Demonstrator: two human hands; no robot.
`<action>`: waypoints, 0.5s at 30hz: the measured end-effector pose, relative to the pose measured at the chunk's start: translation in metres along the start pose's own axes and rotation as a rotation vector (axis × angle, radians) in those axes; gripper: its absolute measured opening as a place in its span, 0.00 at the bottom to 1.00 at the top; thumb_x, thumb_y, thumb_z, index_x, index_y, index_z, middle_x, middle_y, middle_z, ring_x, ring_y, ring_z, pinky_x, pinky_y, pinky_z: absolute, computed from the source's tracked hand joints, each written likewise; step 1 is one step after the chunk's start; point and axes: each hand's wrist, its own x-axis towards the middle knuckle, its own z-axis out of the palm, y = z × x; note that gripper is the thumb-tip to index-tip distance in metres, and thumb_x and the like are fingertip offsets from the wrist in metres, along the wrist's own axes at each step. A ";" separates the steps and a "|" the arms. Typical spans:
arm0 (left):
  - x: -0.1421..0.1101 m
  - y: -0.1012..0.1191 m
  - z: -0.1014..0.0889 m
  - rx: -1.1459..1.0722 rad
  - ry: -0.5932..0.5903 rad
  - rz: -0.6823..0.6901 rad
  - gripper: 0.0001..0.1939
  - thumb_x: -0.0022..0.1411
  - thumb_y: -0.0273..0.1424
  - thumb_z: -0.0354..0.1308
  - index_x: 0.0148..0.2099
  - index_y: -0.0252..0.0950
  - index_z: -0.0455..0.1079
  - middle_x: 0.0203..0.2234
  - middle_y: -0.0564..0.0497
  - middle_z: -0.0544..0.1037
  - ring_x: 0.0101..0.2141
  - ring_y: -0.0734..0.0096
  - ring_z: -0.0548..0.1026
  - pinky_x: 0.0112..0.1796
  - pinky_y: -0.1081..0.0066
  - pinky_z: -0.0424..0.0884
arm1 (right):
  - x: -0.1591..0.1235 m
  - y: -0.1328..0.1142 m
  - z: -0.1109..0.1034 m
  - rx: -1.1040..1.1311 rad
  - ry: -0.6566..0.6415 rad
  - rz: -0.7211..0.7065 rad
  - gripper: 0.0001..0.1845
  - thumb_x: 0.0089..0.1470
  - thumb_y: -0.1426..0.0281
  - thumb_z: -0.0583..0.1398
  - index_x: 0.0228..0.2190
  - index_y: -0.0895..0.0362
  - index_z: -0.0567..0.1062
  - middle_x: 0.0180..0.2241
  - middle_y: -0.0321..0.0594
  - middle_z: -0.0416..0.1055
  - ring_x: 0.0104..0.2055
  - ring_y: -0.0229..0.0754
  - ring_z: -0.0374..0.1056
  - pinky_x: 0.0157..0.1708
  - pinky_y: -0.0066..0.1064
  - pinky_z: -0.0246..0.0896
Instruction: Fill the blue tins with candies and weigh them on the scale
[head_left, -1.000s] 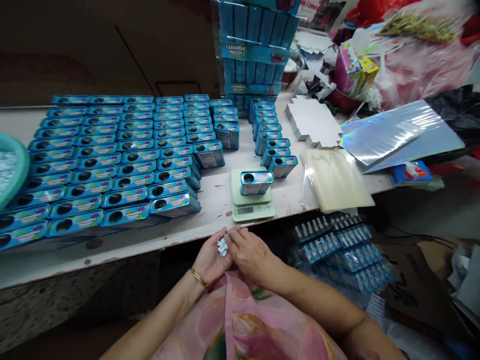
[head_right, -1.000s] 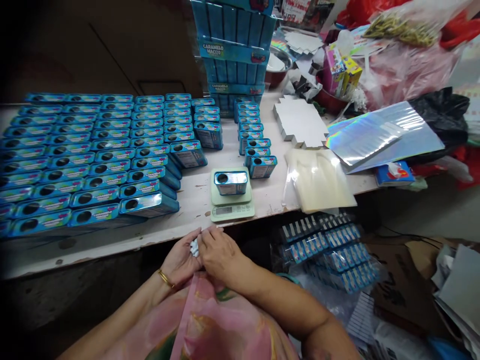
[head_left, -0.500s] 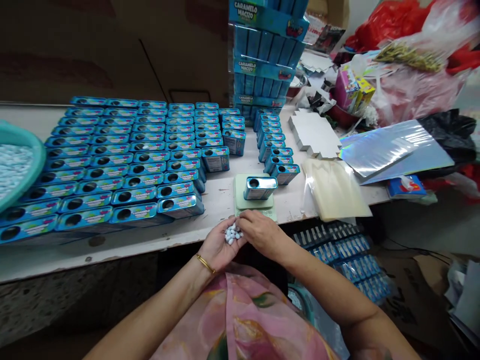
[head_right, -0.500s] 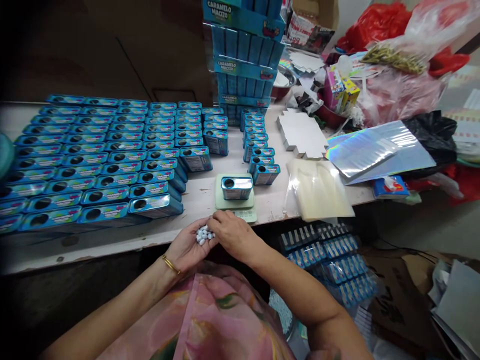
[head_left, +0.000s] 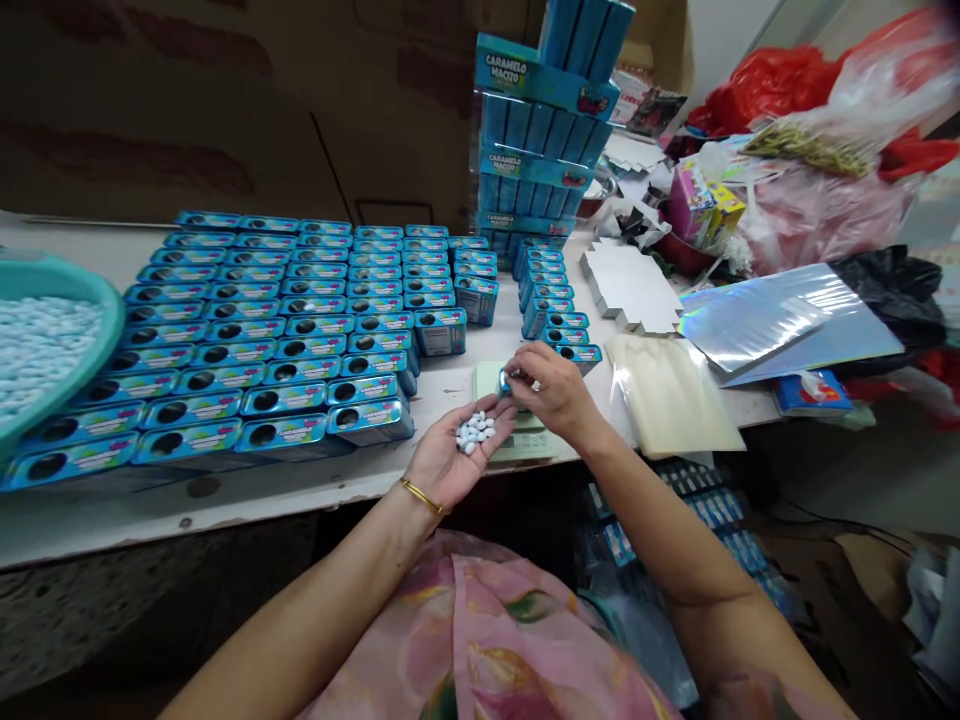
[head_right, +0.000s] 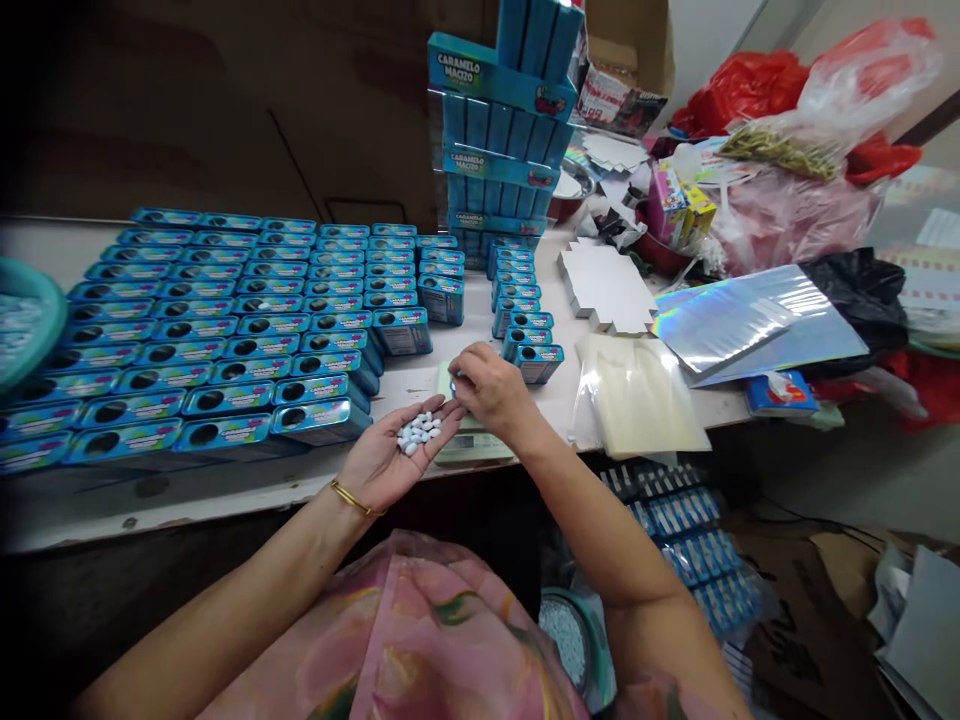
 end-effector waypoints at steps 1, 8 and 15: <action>-0.001 0.000 -0.001 0.004 0.022 0.001 0.10 0.54 0.20 0.47 0.37 0.25 0.68 0.34 0.36 0.74 0.40 0.58 0.72 0.37 0.63 0.73 | 0.002 0.003 0.000 -0.023 -0.021 -0.011 0.06 0.49 0.76 0.52 0.30 0.58 0.69 0.32 0.39 0.64 0.35 0.36 0.62 0.34 0.26 0.59; -0.005 0.001 -0.024 -0.003 0.114 0.016 0.11 0.54 0.20 0.47 0.38 0.24 0.67 0.36 0.34 0.74 0.43 0.55 0.70 0.36 0.64 0.73 | 0.000 0.012 -0.005 -0.109 -0.115 -0.040 0.09 0.52 0.74 0.51 0.31 0.58 0.71 0.34 0.41 0.67 0.37 0.38 0.63 0.38 0.29 0.59; -0.014 -0.004 -0.044 0.010 0.091 -0.061 0.10 0.55 0.21 0.47 0.39 0.24 0.67 0.38 0.35 0.73 0.42 0.57 0.71 0.38 0.64 0.72 | -0.030 -0.011 -0.015 -0.024 0.052 0.031 0.11 0.55 0.73 0.49 0.36 0.56 0.70 0.36 0.41 0.68 0.42 0.38 0.63 0.43 0.32 0.59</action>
